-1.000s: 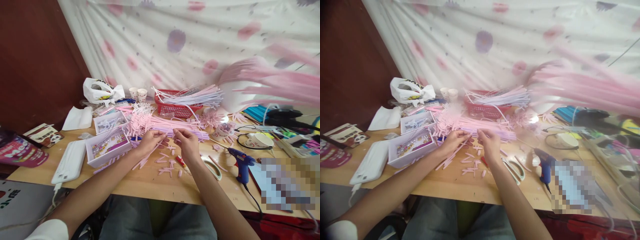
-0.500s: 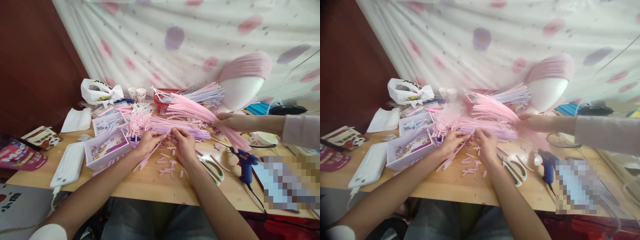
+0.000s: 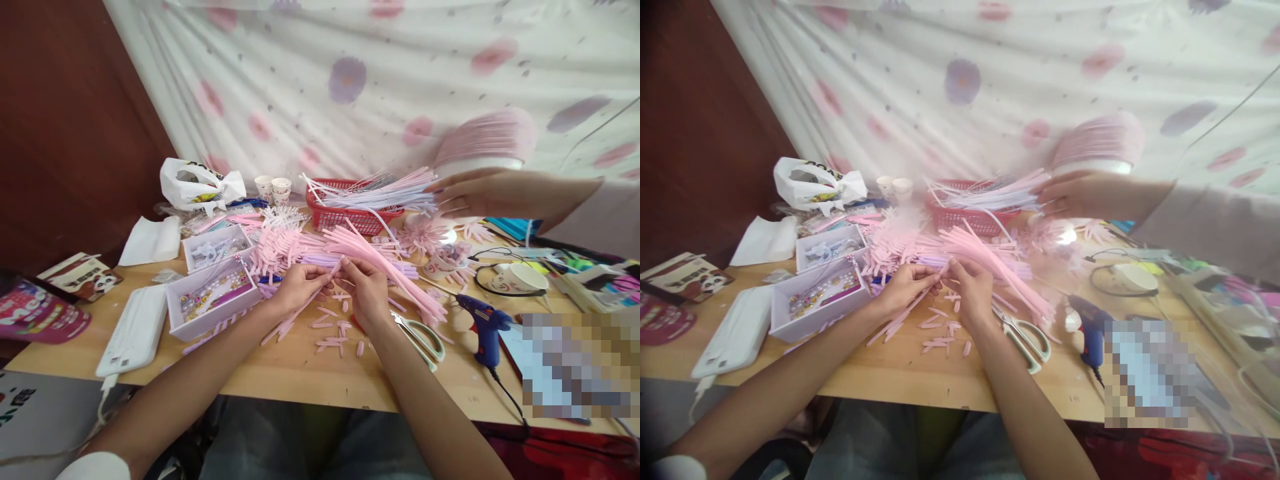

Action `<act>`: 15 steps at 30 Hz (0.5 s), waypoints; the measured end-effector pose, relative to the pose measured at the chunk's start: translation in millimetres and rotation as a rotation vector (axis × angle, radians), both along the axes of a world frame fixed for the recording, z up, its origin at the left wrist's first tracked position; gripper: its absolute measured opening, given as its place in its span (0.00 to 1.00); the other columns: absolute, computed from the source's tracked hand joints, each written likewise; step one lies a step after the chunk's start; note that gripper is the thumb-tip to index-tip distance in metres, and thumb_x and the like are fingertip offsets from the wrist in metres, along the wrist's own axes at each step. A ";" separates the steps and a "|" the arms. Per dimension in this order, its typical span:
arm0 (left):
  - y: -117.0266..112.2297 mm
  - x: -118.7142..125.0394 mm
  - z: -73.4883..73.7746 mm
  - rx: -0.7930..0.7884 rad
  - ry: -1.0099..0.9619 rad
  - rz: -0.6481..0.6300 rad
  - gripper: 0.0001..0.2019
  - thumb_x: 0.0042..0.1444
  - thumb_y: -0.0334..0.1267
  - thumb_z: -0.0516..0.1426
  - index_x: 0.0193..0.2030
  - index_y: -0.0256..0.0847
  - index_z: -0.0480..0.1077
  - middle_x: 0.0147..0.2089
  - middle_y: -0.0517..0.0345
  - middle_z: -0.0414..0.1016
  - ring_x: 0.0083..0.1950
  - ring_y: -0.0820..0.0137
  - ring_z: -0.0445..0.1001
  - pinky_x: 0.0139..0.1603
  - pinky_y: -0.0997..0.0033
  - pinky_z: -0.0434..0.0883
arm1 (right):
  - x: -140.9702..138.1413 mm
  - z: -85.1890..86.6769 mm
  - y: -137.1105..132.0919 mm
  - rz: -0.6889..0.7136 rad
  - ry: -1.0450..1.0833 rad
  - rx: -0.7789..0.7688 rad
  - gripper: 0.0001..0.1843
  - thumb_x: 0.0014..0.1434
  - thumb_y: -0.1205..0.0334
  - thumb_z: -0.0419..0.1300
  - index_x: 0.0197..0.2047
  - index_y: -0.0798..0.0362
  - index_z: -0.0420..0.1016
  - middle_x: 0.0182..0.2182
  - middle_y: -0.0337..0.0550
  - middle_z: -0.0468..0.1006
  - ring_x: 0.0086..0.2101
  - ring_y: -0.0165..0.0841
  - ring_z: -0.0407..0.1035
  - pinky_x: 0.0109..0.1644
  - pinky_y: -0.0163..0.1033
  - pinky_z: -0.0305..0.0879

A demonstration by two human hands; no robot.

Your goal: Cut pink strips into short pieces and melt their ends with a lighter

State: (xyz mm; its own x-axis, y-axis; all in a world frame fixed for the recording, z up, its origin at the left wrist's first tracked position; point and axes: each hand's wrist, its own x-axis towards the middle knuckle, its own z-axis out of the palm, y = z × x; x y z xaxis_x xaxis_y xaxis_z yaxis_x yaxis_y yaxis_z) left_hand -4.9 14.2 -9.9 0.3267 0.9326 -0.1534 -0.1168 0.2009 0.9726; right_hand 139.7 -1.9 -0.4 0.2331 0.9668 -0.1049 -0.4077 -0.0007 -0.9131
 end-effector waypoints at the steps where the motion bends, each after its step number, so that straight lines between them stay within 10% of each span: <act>1: -0.1 -0.2 0.3 0.005 0.008 0.003 0.16 0.47 0.47 0.71 0.32 0.35 0.78 0.28 0.58 0.78 0.29 0.73 0.75 0.33 0.74 0.73 | 0.5 0.4 -0.1 0.012 0.002 -0.008 0.19 0.39 0.53 0.78 0.31 0.56 0.81 0.25 0.38 0.78 0.26 0.28 0.73 0.34 0.34 0.74; 15: -3.6 0.6 5.1 -0.051 0.020 0.005 0.11 0.51 0.41 0.69 0.33 0.35 0.78 0.29 0.57 0.78 0.29 0.73 0.75 0.29 0.75 0.73 | 6.9 -1.8 0.5 0.067 -0.009 0.007 0.17 0.42 0.52 0.78 0.30 0.55 0.82 0.27 0.40 0.80 0.28 0.28 0.72 0.38 0.35 0.74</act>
State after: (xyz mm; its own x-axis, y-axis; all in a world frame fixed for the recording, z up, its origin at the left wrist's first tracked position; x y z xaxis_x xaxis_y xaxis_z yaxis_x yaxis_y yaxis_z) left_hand -4.4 10.6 -4.8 0.3188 0.9249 -0.2071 -0.0989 0.2498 0.9632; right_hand 146.6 -1.4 -2.2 0.1685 0.9810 -0.0963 -0.3987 -0.0216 -0.9168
